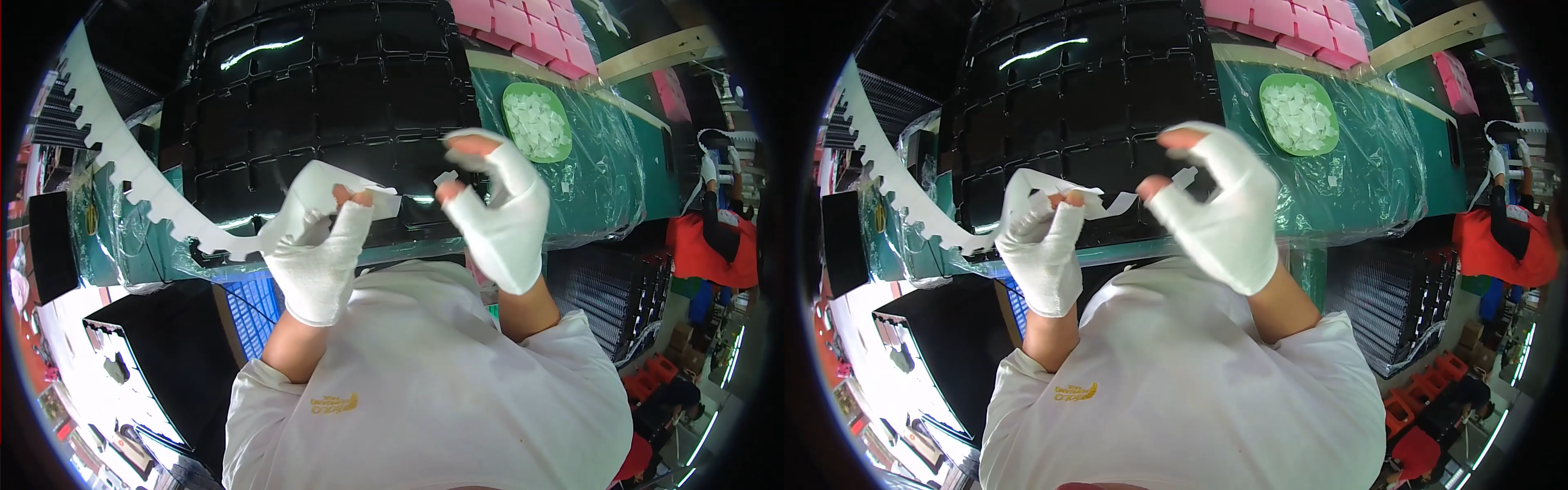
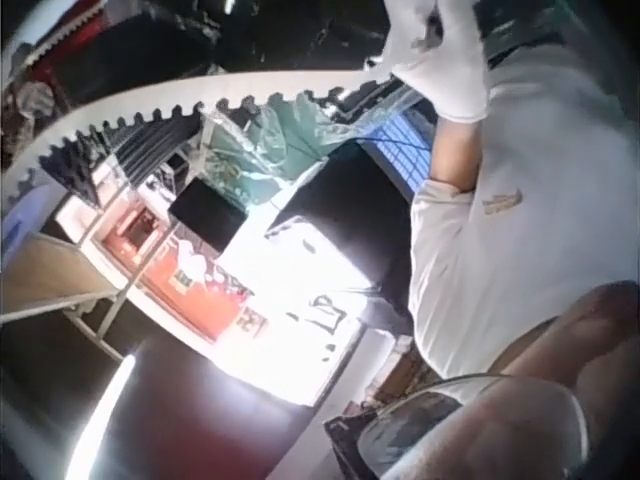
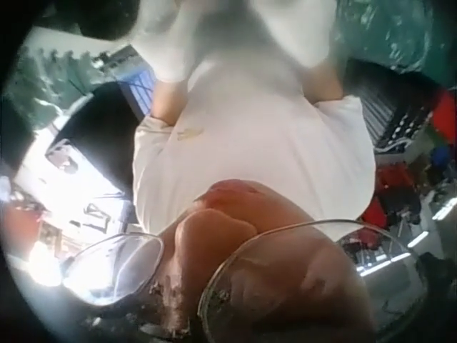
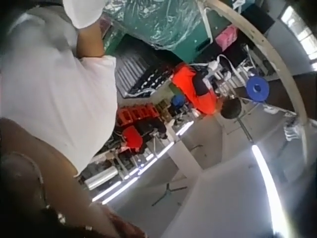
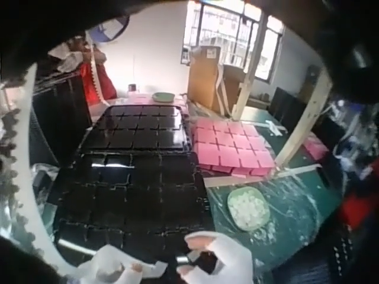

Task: The person peels stickers from a strip and adheres them onto a black plastic tray. The person then aligns and presses a foam insert into the tray, stacks the tray onto another, and unwinds more tape to apply stickers to the next tray.

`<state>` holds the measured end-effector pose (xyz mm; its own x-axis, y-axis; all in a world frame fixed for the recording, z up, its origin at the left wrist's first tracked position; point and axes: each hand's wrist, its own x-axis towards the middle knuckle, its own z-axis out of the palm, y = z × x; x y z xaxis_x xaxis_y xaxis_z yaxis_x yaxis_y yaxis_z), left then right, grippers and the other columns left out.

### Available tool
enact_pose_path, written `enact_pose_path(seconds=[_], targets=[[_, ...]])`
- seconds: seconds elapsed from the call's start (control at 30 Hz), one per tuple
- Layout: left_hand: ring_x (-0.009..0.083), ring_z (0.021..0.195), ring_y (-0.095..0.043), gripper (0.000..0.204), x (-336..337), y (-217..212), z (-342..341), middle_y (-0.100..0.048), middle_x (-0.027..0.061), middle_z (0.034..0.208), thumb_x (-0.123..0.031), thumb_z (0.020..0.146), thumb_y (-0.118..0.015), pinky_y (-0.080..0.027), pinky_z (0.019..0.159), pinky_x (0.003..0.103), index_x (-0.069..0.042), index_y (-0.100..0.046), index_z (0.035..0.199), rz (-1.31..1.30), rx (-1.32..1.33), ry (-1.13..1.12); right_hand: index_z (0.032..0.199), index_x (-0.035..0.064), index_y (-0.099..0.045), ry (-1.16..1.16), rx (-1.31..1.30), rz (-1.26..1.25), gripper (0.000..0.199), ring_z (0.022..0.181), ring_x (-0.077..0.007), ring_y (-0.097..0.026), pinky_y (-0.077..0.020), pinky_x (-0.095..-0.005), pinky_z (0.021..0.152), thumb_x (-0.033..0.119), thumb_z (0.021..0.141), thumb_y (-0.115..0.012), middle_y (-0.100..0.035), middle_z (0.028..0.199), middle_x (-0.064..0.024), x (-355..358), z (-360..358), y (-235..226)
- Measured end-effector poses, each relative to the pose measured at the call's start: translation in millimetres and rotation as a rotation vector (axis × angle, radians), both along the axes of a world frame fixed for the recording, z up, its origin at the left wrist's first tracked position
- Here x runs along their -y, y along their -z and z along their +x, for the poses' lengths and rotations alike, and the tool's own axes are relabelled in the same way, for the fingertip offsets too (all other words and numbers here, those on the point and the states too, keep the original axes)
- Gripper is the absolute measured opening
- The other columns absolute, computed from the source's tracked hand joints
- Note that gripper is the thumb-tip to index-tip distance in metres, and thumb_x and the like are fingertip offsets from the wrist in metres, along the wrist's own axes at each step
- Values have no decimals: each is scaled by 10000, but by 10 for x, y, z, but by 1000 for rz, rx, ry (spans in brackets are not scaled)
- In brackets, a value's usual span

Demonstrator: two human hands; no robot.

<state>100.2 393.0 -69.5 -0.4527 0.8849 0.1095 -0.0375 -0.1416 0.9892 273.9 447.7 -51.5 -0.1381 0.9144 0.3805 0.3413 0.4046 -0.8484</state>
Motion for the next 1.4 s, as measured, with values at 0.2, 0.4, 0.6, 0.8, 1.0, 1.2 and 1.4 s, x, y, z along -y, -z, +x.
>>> enact_pose_path(seconds=[0.2, 0.4, 0.6, 0.8, 1.0, 1.2, 1.4], targets=[[123, 662, -640, 87, -2, -249, -109, -687, 63, 784, -11, 834, -701, -499, 610, 243, 15, -721, 915, 130, -117, 246, 866, -30, -699, -231, -162, -317, 93, 698, -111, -631, -506, -245, 650, -61, 791, -744, -697, 792, -63, 142, -230, -255], [70, 657, -603, 69, -102, -115, -231, -666, 48, 748, 75, 847, -693, -449, 555, 207, 21, -723, 877, 290, -48, 239, 872, 10, -691, -180, -44, -150, 138, 698, -125, -625, -485, -270, 641, -9, 769, -782, -696, 807, -48, 179, -239, -184], [25, 643, -531, 39, -28, -85, -239, -636, -15, 717, 42, 866, -693, -426, 584, 190, 26, -710, 835, 121, 161, -7, 916, 122, -668, -327, 225, 853, 308, 835, -214, -625, -479, -398, 724, 81, 662, -837, -691, 1000, -14, 38, -315, -202], [172, 508, -523, 259, 403, -264, -657, -619, 91, 638, -153, 827, -780, -348, 482, 302, 11, -637, 686, 573, 131, 104, 775, 47, -700, -332, 90, 90, 77, 1127, -334, -592, -473, -463, 974, 102, 764, -754, -574, 1323, -188, -220, -868, -219], [200, 522, -543, 262, 691, -214, -890, -612, 84, 626, -168, 817, -792, -356, 496, 304, 7, -643, 690, 602, -29, -32, 799, 139, -748, -649, 533, 276, 121, 1322, -354, -440, -393, -514, 1035, 259, 792, -737, -531, 1393, -157, -282, -1900, 216], [58, 605, -471, 103, 940, -37, -1087, -560, -5, 660, 61, 805, -695, -346, 579, 208, 43, -628, 729, 213, -81, -422, 998, 121, -687, -523, 885, 353, 364, 1328, -330, -414, -365, -551, 1002, 382, 763, -779, -482, 1393, -148, -315, -2026, 122], [18, 626, -422, 108, 797, 128, -1176, -534, -53, 697, 48, 811, -728, -310, 563, 190, 41, -642, 745, 122, 27, -514, 1010, -4, -676, -780, 107, -456, 171, 821, -91, -671, -532, -241, 767, 75, 866, -724, -728, 897, -30, -30, -1714, -267]])
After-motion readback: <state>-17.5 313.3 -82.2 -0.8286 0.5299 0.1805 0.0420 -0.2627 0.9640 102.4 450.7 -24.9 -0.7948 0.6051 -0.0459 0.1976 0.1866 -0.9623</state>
